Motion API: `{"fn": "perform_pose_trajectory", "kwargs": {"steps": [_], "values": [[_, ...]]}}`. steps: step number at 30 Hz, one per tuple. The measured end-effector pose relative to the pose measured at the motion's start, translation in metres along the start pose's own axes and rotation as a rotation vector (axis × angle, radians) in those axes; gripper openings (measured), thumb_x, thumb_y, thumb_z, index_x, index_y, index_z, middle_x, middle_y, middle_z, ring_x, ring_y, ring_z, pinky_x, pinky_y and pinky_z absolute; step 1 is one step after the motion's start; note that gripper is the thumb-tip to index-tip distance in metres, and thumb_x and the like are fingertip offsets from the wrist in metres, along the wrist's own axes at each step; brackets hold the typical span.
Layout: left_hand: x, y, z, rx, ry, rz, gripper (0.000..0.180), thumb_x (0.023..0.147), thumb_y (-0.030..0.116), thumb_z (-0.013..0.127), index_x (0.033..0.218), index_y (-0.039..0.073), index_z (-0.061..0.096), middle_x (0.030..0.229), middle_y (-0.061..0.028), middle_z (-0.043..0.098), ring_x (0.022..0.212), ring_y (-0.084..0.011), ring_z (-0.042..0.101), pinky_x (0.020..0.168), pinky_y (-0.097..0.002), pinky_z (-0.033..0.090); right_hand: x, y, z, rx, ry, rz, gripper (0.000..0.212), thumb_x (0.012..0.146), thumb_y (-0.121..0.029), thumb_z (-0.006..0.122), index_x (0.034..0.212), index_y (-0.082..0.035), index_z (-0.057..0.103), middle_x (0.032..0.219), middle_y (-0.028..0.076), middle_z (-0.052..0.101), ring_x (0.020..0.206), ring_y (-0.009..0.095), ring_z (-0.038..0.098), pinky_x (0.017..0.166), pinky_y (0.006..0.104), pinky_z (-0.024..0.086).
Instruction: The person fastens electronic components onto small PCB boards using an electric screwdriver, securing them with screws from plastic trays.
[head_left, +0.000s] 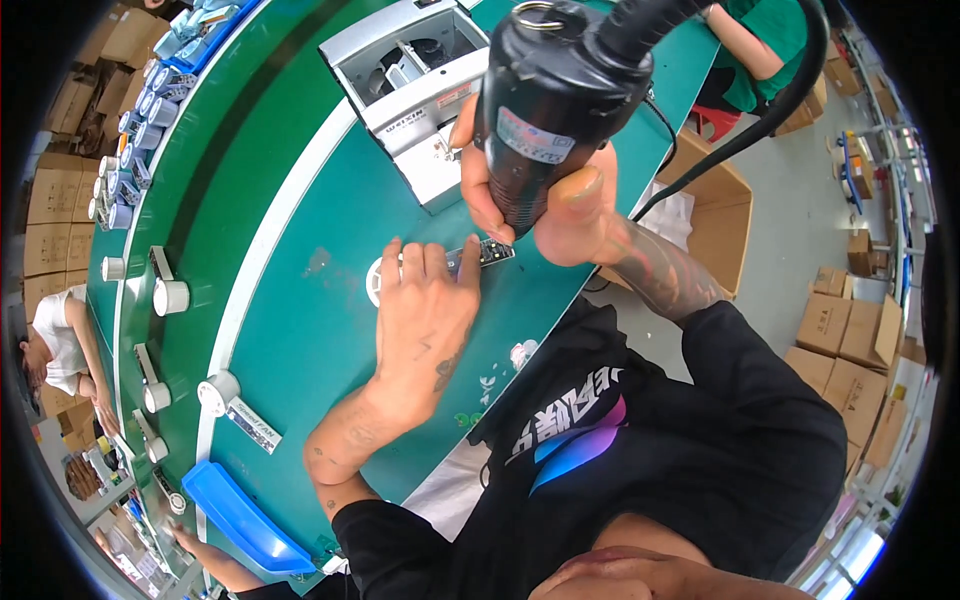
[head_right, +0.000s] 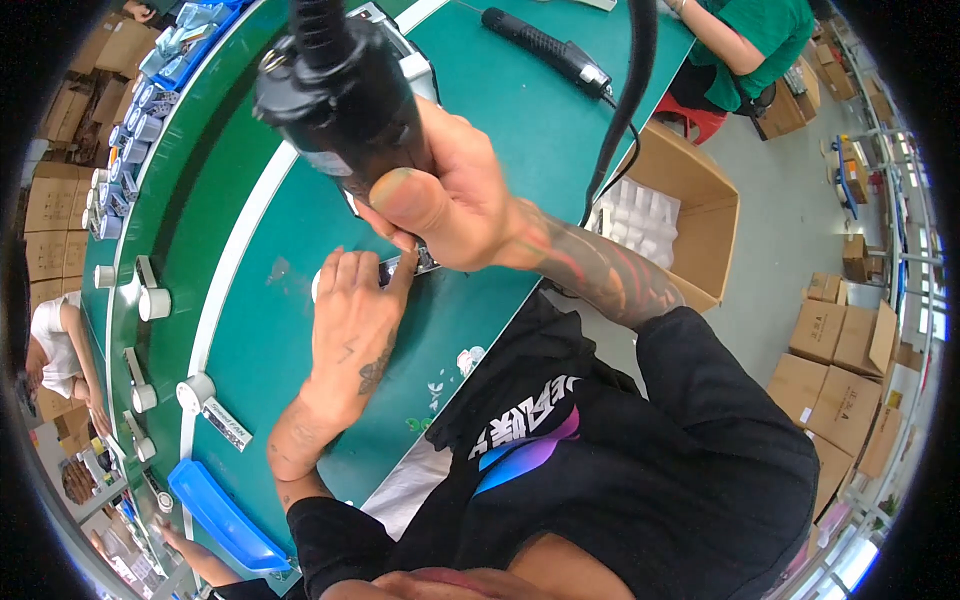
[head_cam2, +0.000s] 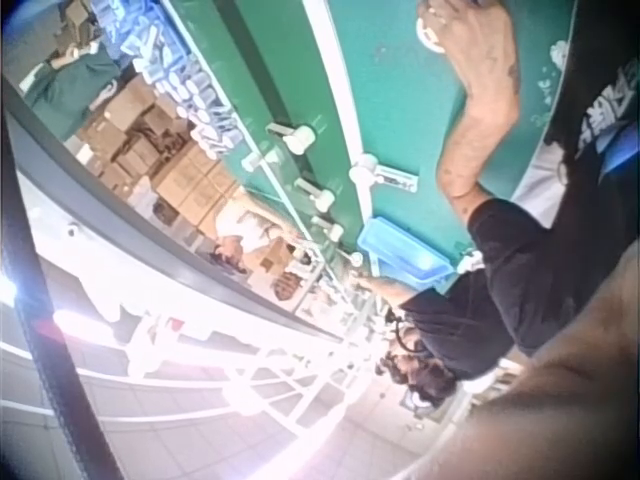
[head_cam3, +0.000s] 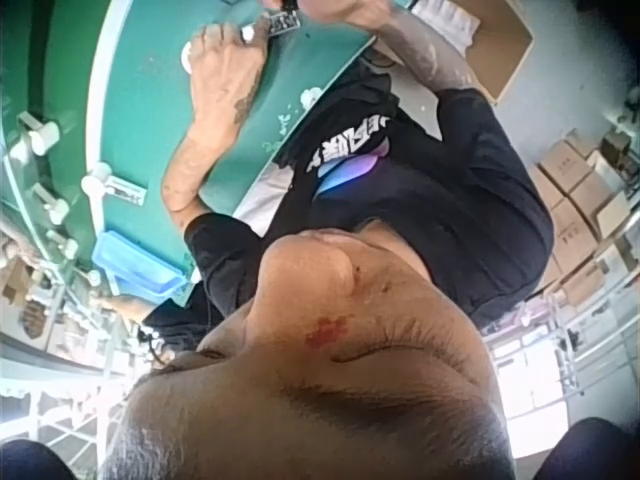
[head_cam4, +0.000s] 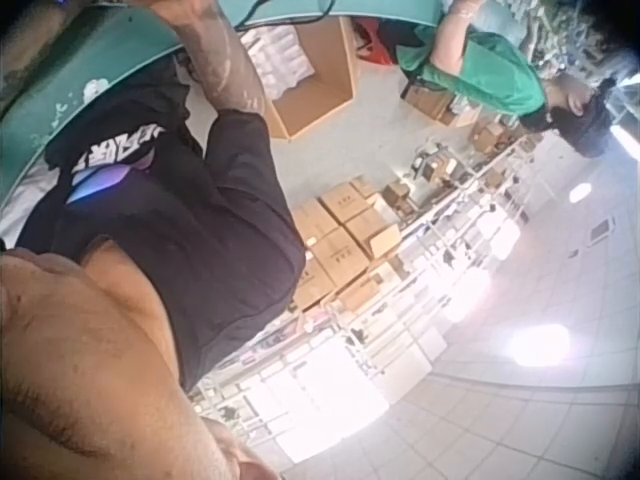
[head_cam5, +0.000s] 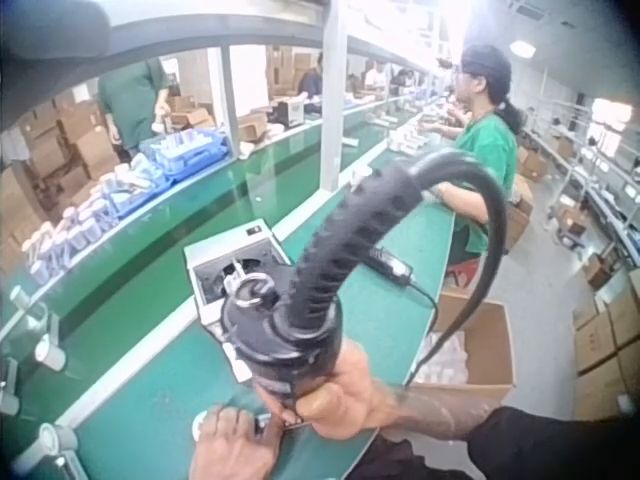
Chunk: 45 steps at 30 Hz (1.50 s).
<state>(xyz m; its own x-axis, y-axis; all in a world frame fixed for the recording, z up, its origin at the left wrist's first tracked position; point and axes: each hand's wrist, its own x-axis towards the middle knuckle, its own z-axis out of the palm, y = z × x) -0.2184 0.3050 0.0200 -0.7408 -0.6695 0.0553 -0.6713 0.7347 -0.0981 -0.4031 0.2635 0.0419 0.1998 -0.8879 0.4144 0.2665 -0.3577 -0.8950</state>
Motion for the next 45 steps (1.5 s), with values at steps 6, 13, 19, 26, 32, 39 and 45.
{"fn": "perform_pose_trajectory", "kwargs": {"steps": [6,13,19,26,32,39,45], "values": [[0.001,0.0,-0.002,-0.002,-0.016,0.003,0.041,0.087,0.008,0.063,0.128,0.005,0.067,0.088,-0.011,0.063,0.095,-0.0279,0.063,0.105,-0.0485,0.046,-0.001,0.015,-0.006,0.132,-0.113,-0.172,0.071,0.1,-0.059,0.056,0.128,0.005,0.047,0.074,0.005,0.059,0.052,0.005,0.048,0.046,0.0232,0.039],[0.001,-0.002,-0.001,-0.045,-0.018,-0.002,0.042,0.087,0.007,0.063,0.129,0.006,0.067,0.087,-0.0117,0.063,0.094,-0.0285,0.063,0.103,-0.0477,0.048,-0.005,0.007,-0.001,0.067,0.052,-0.021,0.101,0.081,-0.086,0.055,0.121,0.007,0.047,0.063,0.006,0.056,0.044,0.009,0.048,0.042,0.0243,0.042],[0.003,-0.004,-0.001,-0.059,-0.01,0.008,0.042,0.087,0.007,0.063,0.128,0.005,0.067,0.088,-0.0123,0.064,0.094,-0.0289,0.064,0.101,-0.0464,0.048,-0.004,0.008,-0.005,0.095,0.083,-0.016,0.097,0.083,-0.084,0.053,0.118,0.006,0.046,0.062,0.006,0.054,0.044,0.009,0.048,0.042,0.0241,0.041],[0.001,-0.004,0.003,-0.047,0.017,0.001,0.042,0.086,0.007,0.063,0.128,0.006,0.067,0.089,-0.0119,0.065,0.094,-0.028,0.064,0.101,-0.0463,0.048,-0.009,0.007,-0.005,0.137,0.076,-0.029,0.089,0.082,-0.084,0.058,0.107,0.002,0.048,0.061,0.007,0.054,0.044,0.011,0.049,0.041,0.0258,0.042],[0.001,0.001,0.002,-0.012,-0.042,-0.025,0.046,0.085,0.008,0.064,0.131,0.006,0.066,0.09,-0.0102,0.065,0.093,-0.0255,0.063,0.091,-0.0441,0.049,0.019,-0.032,-0.01,0.146,0.199,-0.112,0.102,0.072,-0.097,0.046,0.103,0.0,0.048,0.062,0.007,0.053,0.043,0.015,0.047,0.043,0.0298,0.043],[0.002,0.001,0.004,0.006,0.003,-0.032,0.048,0.084,0.008,0.065,0.132,0.005,0.066,0.091,-0.0098,0.066,0.093,-0.025,0.063,0.089,-0.0427,0.049,0.06,-0.005,0.003,0.05,0.117,-0.213,0.064,0.101,-0.05,0.059,0.129,0.006,0.047,0.076,0.005,0.061,0.055,0.003,0.051,0.045,0.0196,0.041],[0.001,0.001,0.007,0.005,0.011,-0.044,0.047,0.084,0.009,0.065,0.131,0.007,0.066,0.092,-0.0093,0.066,0.094,-0.0246,0.063,0.089,-0.0422,0.049,0.048,-0.004,-0.001,-0.069,0.106,-0.199,0.077,0.098,-0.071,0.048,0.117,0.003,0.054,0.064,0.006,0.057,0.045,0.008,0.049,0.044,0.0232,0.039]]}}
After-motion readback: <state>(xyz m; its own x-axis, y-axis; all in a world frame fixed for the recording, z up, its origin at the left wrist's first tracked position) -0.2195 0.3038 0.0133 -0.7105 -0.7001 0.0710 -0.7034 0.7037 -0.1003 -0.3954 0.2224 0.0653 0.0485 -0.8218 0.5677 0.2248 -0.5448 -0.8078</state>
